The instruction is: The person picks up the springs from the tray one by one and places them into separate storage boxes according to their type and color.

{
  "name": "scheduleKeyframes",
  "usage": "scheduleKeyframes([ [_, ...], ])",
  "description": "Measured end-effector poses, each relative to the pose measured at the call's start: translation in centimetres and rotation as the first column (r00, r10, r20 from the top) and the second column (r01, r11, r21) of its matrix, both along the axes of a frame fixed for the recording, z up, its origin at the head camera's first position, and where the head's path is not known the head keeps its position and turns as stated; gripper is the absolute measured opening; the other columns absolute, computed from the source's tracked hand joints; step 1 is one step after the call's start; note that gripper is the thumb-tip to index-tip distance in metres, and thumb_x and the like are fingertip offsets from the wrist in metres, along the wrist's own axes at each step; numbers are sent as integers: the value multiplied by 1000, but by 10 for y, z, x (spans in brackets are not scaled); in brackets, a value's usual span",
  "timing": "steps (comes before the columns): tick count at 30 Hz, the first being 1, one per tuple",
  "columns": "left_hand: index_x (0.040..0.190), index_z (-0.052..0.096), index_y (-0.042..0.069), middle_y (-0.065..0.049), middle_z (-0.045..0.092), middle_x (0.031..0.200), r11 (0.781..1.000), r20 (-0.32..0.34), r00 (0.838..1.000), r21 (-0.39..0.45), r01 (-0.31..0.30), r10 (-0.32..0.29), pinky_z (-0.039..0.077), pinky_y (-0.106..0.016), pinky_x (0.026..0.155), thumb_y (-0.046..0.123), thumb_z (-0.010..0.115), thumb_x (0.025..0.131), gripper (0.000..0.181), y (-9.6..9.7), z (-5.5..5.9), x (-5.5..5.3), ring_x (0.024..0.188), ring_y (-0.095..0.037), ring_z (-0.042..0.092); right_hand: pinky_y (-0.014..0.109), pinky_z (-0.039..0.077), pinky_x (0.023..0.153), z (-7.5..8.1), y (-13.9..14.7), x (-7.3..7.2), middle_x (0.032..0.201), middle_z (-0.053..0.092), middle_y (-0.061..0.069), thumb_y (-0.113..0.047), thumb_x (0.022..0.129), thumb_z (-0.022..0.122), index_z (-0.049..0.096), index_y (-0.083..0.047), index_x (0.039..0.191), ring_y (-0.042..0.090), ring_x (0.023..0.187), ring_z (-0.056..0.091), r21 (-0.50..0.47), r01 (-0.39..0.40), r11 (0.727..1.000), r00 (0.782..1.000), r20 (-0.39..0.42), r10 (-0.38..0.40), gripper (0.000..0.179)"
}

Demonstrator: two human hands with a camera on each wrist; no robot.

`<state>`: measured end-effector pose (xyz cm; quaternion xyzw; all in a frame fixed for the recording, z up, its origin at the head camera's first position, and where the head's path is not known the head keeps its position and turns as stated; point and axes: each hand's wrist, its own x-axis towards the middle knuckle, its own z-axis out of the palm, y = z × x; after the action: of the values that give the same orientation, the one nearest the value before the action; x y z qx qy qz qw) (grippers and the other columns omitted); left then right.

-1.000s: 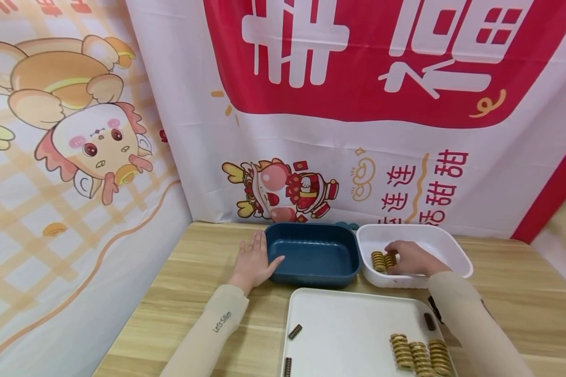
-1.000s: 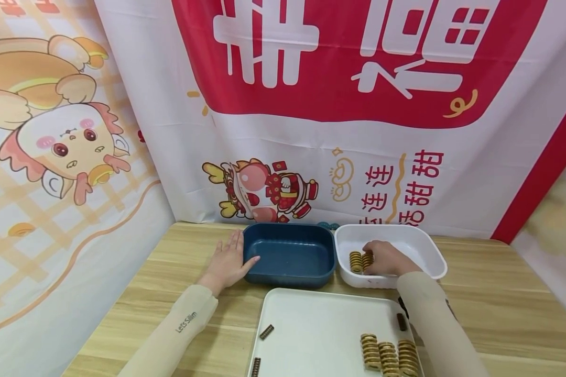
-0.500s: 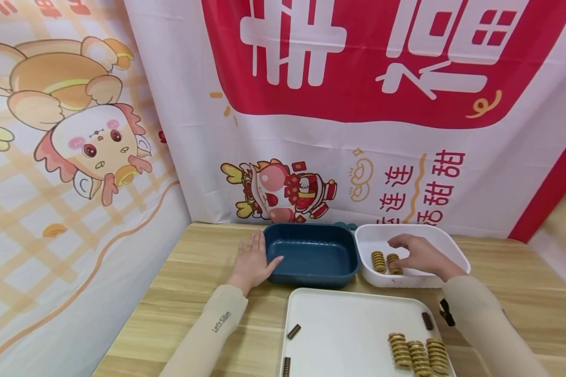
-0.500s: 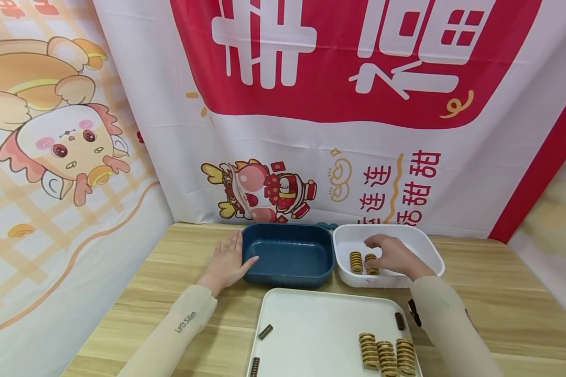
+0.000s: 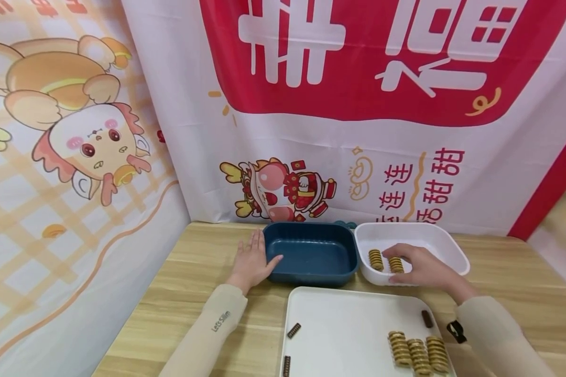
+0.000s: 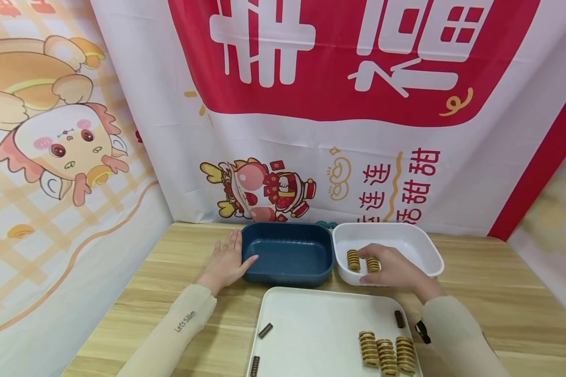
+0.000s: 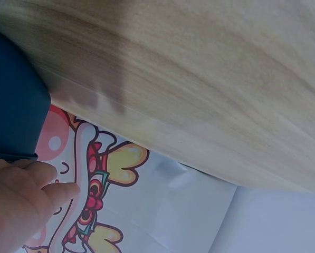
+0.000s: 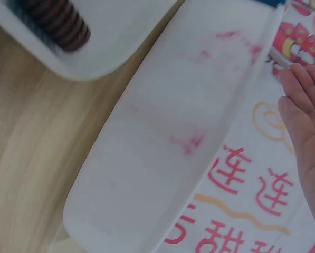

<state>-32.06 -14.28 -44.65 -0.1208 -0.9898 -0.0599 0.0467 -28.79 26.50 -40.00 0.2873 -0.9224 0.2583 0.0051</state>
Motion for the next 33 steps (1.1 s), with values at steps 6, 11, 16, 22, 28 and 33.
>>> scheduleKeyframes([
  [6,146,21,-11,-24,21,153,1000,9,1000,-1,-3,3,18,-56,111,61,36,95,89,2,1,-1,142,-34,18,49,48,88,6,-5,25,115,64,6,-32,75,81,63,-7,115,26,105,60,23,-74,997,995,-69,75,50],
  [11,146,21,-12,-25,21,153,1000,6,1000,11,-2,2,17,-57,110,59,38,96,88,1,2,0,142,-35,19,43,51,85,13,-14,46,112,65,1,-37,76,80,63,-9,114,21,102,61,29,-159,987,977,-139,162,50],
  [16,146,22,-12,-25,22,153,1000,0,1000,15,-4,4,16,-57,111,58,40,95,87,1,2,0,141,-36,20,41,51,84,14,-24,64,112,64,-3,-42,77,77,63,-15,115,17,102,61,33,-209,977,963,-169,212,49],
  [22,145,22,-12,-25,21,153,1000,4,1000,15,-1,1,16,-56,111,58,39,96,87,1,2,0,142,-36,19,37,52,83,10,-31,89,112,62,-7,-45,76,77,62,-19,116,16,101,60,40,-251,967,955,-154,254,50],
  [28,146,22,-12,-24,21,153,1000,1,1000,7,-1,1,17,-57,110,59,37,95,88,1,3,-1,142,-35,19,32,52,82,13,-39,113,116,59,-8,-42,79,76,58,-26,121,12,99,57,22,-266,964,963,59,265,48],
  [33,146,21,-11,-24,20,154,1000,8,1000,-1,0,0,16,-56,111,60,36,96,89,1,0,-2,142,-35,17,33,52,83,14,-45,127,121,57,-8,-41,80,75,58,-31,121,15,100,55,-19,-180,983,921,349,175,46],
])
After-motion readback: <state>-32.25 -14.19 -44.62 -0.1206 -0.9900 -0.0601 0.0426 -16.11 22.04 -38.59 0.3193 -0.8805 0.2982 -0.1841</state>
